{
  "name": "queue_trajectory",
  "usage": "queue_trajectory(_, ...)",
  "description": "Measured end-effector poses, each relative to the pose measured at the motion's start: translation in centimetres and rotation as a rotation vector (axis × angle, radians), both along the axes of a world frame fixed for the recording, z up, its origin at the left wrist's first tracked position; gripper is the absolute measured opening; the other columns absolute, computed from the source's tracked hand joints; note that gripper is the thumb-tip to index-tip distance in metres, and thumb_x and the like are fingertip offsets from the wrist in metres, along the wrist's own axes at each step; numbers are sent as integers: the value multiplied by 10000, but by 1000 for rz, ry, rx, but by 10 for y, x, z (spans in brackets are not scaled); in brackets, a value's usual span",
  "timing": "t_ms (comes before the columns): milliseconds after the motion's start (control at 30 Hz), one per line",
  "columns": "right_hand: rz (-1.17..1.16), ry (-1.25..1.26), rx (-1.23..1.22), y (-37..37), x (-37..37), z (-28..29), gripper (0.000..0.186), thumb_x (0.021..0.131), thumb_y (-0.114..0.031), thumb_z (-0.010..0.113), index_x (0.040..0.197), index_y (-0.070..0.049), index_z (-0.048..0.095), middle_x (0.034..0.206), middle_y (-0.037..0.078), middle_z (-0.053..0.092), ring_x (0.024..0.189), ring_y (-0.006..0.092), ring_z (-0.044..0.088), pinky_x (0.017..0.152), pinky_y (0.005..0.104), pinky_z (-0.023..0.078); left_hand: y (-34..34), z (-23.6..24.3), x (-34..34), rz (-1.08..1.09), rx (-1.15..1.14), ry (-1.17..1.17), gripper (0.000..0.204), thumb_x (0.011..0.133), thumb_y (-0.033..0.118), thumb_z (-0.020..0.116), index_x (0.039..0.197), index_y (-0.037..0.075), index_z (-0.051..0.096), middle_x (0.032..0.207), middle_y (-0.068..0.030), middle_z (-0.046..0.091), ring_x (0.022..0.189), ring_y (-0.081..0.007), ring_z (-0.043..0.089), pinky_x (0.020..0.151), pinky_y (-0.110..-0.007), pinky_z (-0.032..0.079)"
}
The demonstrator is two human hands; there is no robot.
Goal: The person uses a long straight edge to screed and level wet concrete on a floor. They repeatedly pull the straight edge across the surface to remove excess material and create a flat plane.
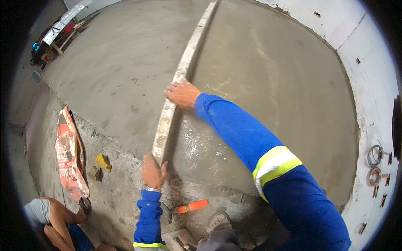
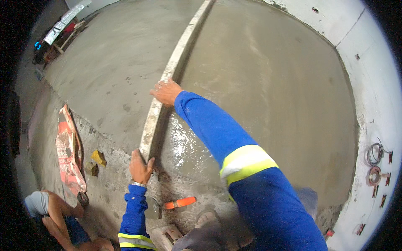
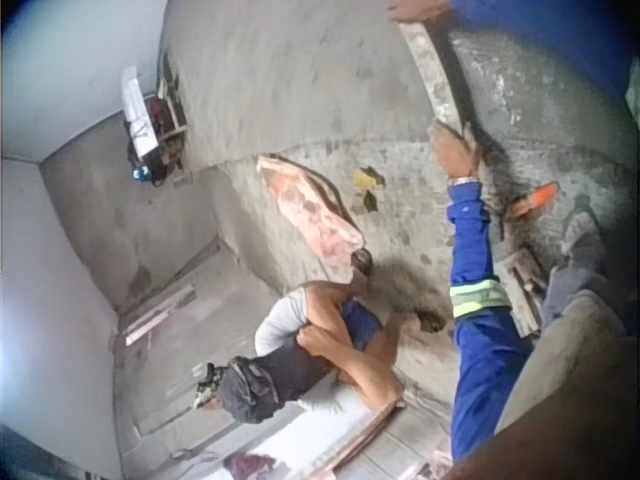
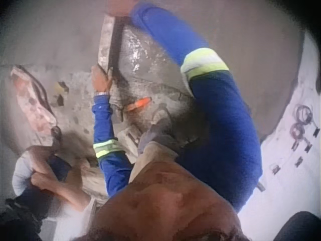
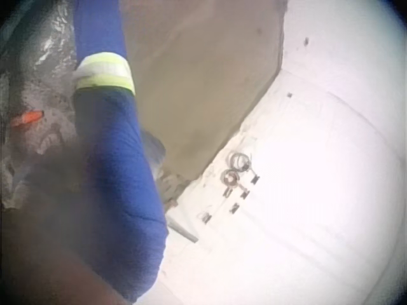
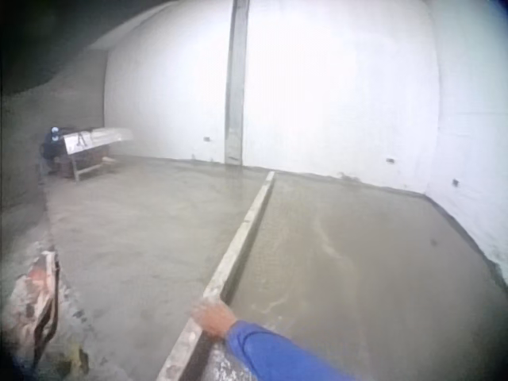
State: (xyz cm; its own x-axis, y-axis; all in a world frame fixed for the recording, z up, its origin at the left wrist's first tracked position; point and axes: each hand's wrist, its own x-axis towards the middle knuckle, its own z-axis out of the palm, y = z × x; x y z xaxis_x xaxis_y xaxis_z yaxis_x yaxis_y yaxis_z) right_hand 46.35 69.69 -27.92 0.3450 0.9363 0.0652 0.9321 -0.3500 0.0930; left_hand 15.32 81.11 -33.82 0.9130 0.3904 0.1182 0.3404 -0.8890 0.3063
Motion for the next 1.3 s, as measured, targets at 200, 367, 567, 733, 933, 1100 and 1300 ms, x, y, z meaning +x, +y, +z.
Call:
queue_trajectory(200,-5,135,43,-138,-22,22,822,839,-89,671,1529,-148,228,1247,154,585,1175,328,566,997,497,440,26,3,11,-39,42,143,720,801,375,725,1292,-59,428,1190,-300,551,1079,-477,552,874,-510,473)
queue_trajectory(367,-172,411,-104,-317,-99,59,770,874,-186,657,1525,-145,247,1154,169,619,1012,350,613,905,453,473,9,14,21,73,101,167,720,809,403,724,1295,-33,420,1193,-268,555,1070,-474,565,852,-515,482)
queue_trajectory(567,-96,519,-294,-452,-238,24,651,861,-198,617,1455,-123,363,1075,147,632,1018,311,632,850,433,502,11,7,51,183,191,94,871,851,622,599,1392,-31,401,1274,-288,556,1098,-463,581,886,-505,493)
queue_trajectory(733,-123,1268,-163,-491,-323,24,502,892,-275,624,1337,-90,485,1084,171,620,1044,335,624,889,460,502,4,12,71,223,228,247,730,837,607,623,1152,-37,487,1152,-311,607,1051,-485,597,863,-514,491)
queue_trajectory(933,-89,1015,-292,-513,-343,20,341,894,-220,591,1194,-59,586,1067,175,619,1043,346,614,929,491,479,5,8,81,297,232,315,781,784,629,666,1141,-44,494,1122,-326,619,1067,-488,596,885,-521,478)
queue_trajectory(1100,-54,937,-327,-522,-342,12,401,858,-187,614,1235,-54,603,1070,160,630,1044,320,613,928,440,475,-3,6,86,370,283,300,973,770,803,524,1248,-44,489,1165,-336,611,1126,-472,587,938,-526,455)
queue_trajectory(1300,-72,1004,-372,-524,-341,8,388,859,-165,596,1229,-47,613,1076,163,626,1043,318,612,932,450,473,-13,9,87,345,240,230,896,815,770,491,1307,21,486,1138,-319,633,1090,-484,602,934,-533,454)
